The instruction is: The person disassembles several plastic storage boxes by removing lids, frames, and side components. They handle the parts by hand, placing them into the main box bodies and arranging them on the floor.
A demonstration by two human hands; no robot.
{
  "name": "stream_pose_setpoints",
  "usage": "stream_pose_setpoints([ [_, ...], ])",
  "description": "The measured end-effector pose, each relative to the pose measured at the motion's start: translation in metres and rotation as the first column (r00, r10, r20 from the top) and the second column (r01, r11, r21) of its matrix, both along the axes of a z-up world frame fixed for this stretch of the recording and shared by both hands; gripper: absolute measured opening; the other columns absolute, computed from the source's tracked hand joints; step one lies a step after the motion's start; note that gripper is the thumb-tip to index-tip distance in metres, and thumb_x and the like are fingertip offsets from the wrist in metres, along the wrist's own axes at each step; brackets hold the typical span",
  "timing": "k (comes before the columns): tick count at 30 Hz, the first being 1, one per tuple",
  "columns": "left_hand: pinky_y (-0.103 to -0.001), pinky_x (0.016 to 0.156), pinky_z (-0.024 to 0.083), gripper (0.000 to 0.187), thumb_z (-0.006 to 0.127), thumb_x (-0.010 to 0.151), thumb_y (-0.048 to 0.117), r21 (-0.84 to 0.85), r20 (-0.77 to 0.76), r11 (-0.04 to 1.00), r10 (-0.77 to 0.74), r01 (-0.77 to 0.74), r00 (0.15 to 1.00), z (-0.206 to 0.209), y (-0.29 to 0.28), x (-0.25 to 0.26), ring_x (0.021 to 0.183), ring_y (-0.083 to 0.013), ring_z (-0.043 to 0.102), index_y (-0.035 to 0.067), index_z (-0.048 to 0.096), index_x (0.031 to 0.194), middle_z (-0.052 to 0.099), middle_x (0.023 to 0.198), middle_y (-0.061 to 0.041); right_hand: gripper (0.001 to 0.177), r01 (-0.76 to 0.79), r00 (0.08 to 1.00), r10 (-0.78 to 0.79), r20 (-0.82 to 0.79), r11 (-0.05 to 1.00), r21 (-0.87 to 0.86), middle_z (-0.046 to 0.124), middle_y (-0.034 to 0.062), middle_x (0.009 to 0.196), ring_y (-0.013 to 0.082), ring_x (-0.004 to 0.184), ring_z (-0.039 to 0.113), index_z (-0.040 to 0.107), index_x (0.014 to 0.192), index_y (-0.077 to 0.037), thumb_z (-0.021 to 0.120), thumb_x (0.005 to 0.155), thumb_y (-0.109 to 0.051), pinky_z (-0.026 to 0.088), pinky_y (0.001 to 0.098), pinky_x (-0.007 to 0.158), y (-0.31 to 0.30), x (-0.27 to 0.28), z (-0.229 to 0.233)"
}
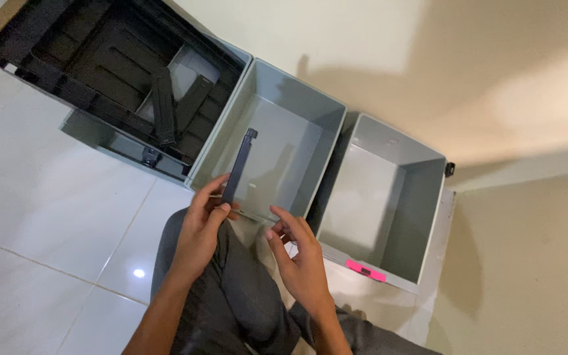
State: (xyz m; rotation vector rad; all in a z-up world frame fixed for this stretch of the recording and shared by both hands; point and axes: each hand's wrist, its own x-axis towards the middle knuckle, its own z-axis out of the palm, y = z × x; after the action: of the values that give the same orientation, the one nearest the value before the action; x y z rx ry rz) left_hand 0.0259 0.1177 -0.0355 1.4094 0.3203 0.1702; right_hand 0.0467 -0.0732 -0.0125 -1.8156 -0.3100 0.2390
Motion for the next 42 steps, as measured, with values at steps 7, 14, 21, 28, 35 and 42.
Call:
stream_pose_setpoints([
  [7, -0.041, 0.093, 0.05, 0.043, 0.065, 0.1, 0.008, 0.708, 0.164, 0.688, 0.058, -0.159, 0.985, -0.004, 0.047, 0.041, 0.113, -0.0349, 0.059, 0.001, 0.057, 0.141, 0.053, 0.125, -0.02, 0.038, -0.065, 0.997, 0.068, 0.039, 0.994, -0.085, 0.064, 0.0053, 0.096, 0.0148, 0.085, 0.064, 0.065, 0.134, -0.007, 0.069, 0.097, -0.009, 0.055, 0.0286, 0.079, 0.03, 0.04, -0.015],
  [14, -0.045, 0.084, 0.057, 0.038, 0.067, 0.101, 0.011, 0.879, 0.115, 0.455, 0.089, -0.143, 0.989, -0.026, 0.087, 0.098, 0.114, -0.0423, 0.06, -0.005, 0.059, 0.134, 0.05, 0.129, -0.026, 0.034, -0.073, 0.995, 0.087, 0.057, 0.974, -0.214, 0.066, 0.0057, 0.098, 0.0188, 0.09, 0.063, 0.067, 0.13, -0.01, 0.069, 0.097, -0.014, 0.055, 0.0314, 0.079, 0.071, 0.09, -0.034],
  [21, -0.045, 0.092, 0.055, 0.034, 0.07, 0.101, 0.011, 0.958, 0.175, 0.213, 0.091, -0.191, 0.98, -0.049, 0.105, 0.141, 0.114, -0.0404, 0.06, -0.007, 0.062, 0.129, 0.054, 0.127, -0.025, 0.034, -0.099, 0.995, 0.103, 0.007, 0.969, -0.227, 0.066, 0.006, 0.102, 0.02, 0.093, 0.062, 0.067, 0.129, -0.011, 0.069, 0.096, -0.015, 0.054, 0.0325, 0.076, 0.101, 0.129, -0.048],
  [28, -0.045, 0.09, 0.04, 0.035, 0.074, 0.101, 0.021, 0.984, 0.158, 0.064, 0.146, -0.169, 0.977, -0.064, 0.111, 0.164, 0.109, -0.0294, 0.059, 0.001, 0.066, 0.129, 0.06, 0.127, -0.015, 0.032, -0.102, 0.993, 0.111, 0.032, 0.973, -0.209, 0.068, 0.0072, 0.102, 0.0196, 0.095, 0.065, 0.068, 0.129, -0.01, 0.069, 0.098, -0.014, 0.053, 0.0332, 0.088, 0.109, 0.147, -0.065],
  [35, -0.046, 0.093, 0.038, 0.042, 0.075, 0.102, 0.029, 0.988, 0.12, 0.082, 0.144, -0.133, 0.982, -0.073, 0.116, 0.176, 0.11, -0.0276, 0.058, 0.003, 0.065, 0.133, 0.059, 0.13, -0.013, 0.03, -0.091, 0.996, 0.094, 0.006, 0.976, -0.198, 0.069, 0.0087, 0.102, 0.0205, 0.096, 0.066, 0.069, 0.128, -0.009, 0.07, 0.098, -0.014, 0.053, 0.0336, 0.091, 0.111, 0.153, -0.073],
  [42, -0.05, 0.102, 0.037, 0.05, 0.076, 0.101, 0.029, 0.982, 0.149, 0.096, 0.114, -0.16, 0.982, -0.058, 0.113, 0.163, 0.127, -0.0311, 0.054, 0.001, 0.061, 0.138, 0.056, 0.137, -0.017, 0.032, -0.089, 0.995, 0.097, 0.031, 0.975, -0.203, 0.069, 0.0095, 0.106, 0.0206, 0.099, 0.068, 0.068, 0.129, -0.008, 0.069, 0.097, -0.013, 0.053, 0.0338, 0.09, 0.1, 0.149, -0.062],
])
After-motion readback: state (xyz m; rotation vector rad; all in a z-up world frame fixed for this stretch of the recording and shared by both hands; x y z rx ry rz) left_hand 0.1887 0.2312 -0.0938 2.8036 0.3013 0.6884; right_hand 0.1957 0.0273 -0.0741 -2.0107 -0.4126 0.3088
